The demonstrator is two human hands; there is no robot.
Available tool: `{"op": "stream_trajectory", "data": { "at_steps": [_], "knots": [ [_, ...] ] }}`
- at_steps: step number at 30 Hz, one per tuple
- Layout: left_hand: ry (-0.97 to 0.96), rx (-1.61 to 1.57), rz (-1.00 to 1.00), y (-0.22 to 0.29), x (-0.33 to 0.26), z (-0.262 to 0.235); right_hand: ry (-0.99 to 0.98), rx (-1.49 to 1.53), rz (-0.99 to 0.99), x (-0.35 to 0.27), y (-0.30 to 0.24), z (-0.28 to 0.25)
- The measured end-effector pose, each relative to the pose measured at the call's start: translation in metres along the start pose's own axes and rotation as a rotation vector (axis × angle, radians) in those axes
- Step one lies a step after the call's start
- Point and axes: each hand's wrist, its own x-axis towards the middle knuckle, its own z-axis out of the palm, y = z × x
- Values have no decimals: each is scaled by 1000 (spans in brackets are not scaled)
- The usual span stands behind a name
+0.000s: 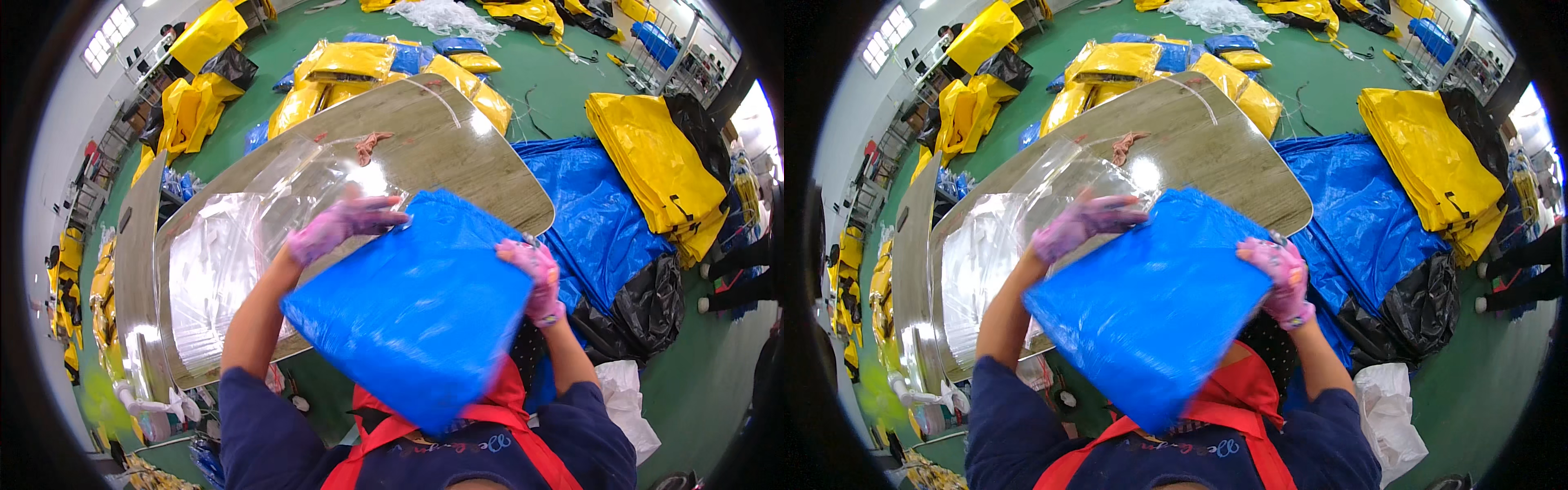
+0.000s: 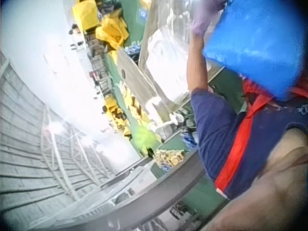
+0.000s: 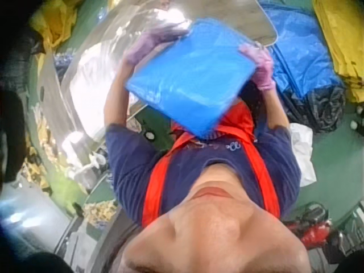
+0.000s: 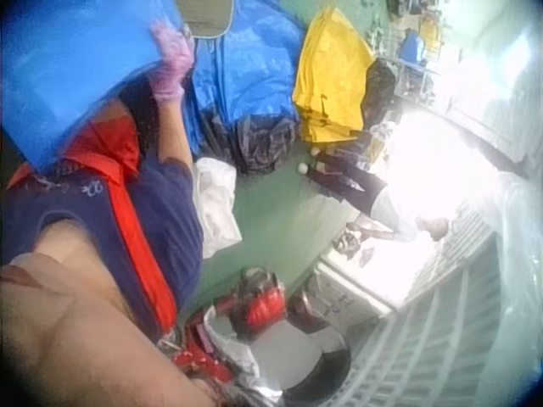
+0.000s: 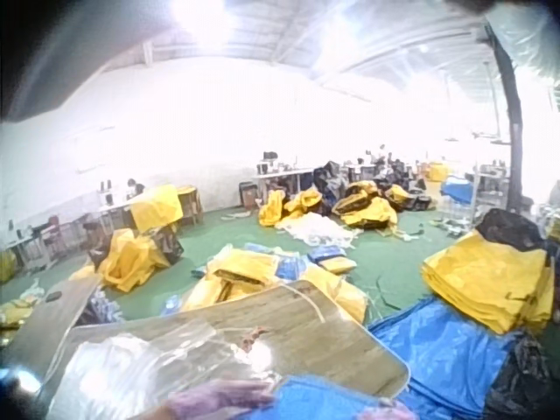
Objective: The person folds large blue and black tarps on a table, then places each folded tarp into a clear plastic bag. The person repeats this process for multiple tarps, stacking the packaged items on the table.
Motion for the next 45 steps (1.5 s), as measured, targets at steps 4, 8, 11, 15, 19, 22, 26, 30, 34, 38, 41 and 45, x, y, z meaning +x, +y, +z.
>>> {"op": "stream_trajectory", "data": {
  "at_steps": [4,8,11,15,19,22,26,30,34,38,41,45],
  "knots": [
    [494,355,285,-34,-24,89,-11,701,870,-5,-31,-12],
    [1013,841,254,-135,6,99,-119,1062,1454,-23,-17,19],
    [887,926,74,-153,-1,91,-264,1009,1265,-30,-35,8],
    [787,1158,-219,-71,38,6,-175,1019,1419,-48,-29,-4],
    [1095,1871,-183,-60,88,-150,-190,997,1384,-50,-35,-13],
    [1066,1346,-337,-37,130,-174,-159,925,1444,-62,-37,-19],
    [1110,976,2,-57,98,-166,-141,889,1506,-66,-31,-24],
    [544,1464,84,-80,-8,-95,-82,963,1486,-95,-17,-21],
    [718,1662,-137,-125,-51,-70,-135,1008,1444,-78,-20,-22],
    [477,1639,-217,-128,-31,-42,-142,931,1377,-88,-20,-30],
    [531,1550,-122,-127,-39,-7,-95,993,1355,-82,-28,-39],
    [652,1653,-129,-149,-40,-23,-179,980,1335,-72,-42,-36]
  ]
}}
